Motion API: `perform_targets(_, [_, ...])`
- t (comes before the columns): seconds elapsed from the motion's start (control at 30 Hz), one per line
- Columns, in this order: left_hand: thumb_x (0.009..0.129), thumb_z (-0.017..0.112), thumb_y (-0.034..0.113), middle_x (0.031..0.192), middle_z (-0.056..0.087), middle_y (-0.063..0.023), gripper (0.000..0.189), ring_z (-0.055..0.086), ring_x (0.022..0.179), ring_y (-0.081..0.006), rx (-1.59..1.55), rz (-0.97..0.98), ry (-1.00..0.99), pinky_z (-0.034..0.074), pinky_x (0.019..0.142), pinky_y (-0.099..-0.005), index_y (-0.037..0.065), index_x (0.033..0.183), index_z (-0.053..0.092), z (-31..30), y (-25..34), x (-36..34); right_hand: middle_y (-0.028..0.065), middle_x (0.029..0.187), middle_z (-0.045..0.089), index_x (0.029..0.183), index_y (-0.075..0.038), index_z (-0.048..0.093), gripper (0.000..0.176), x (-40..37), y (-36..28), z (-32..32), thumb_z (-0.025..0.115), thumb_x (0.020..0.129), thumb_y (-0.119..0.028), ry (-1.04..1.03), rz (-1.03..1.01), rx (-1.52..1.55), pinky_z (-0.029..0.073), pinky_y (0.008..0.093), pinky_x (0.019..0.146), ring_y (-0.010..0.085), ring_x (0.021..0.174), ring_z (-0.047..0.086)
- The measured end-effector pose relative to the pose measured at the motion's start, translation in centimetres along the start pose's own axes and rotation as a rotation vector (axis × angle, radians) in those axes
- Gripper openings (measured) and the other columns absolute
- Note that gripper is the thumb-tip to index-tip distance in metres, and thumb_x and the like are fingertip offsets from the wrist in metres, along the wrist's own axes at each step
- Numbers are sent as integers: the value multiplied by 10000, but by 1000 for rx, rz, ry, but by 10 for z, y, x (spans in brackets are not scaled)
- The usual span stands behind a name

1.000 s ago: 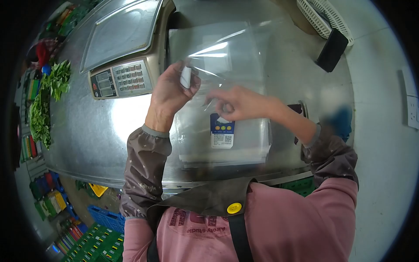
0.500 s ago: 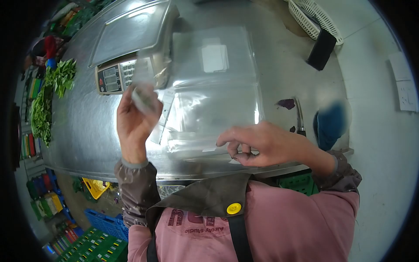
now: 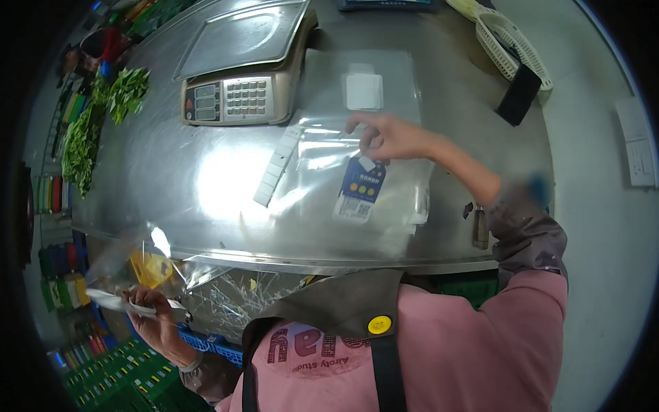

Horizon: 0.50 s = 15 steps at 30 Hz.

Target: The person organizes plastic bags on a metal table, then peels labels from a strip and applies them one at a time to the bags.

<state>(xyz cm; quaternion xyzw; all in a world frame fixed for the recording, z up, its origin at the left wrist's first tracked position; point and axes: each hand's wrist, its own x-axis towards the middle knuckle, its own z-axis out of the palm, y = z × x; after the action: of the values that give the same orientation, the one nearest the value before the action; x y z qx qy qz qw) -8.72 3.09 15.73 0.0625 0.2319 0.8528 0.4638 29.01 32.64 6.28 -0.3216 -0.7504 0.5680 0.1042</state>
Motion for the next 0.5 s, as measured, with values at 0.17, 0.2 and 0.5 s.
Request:
perform_targets(0.17, [872,481,128,968,556,-74,198,530,854,-170,295,237,353,432,759,-312,16,1025,535,-113,101,-33,62,704,574,1051,-29,464,400,30,31,-10,551,661,-19,-27,34,-117,454,222,459,68,500,528])
perform_targets(0.2, [865,493,124,984,576,-92,205,549,872,-188,462,315,498,454,757,-326,11,1028,545,-136,111,-40,62,704,574,1051,-29,464,400,33,35,-12,551,661,-19,-30,33,-117,454,222,459,68,500,528])
perform_targets(0.5, [727,638,136,927,614,-112,406,619,809,-255,2750,-168,1393,492,633,-321,77,1113,526,-348,90,-105,53,706,581,1052,-42,467,384,34,50,-14,557,679,-67,65,-35,-321,443,239,548,77,564,507])
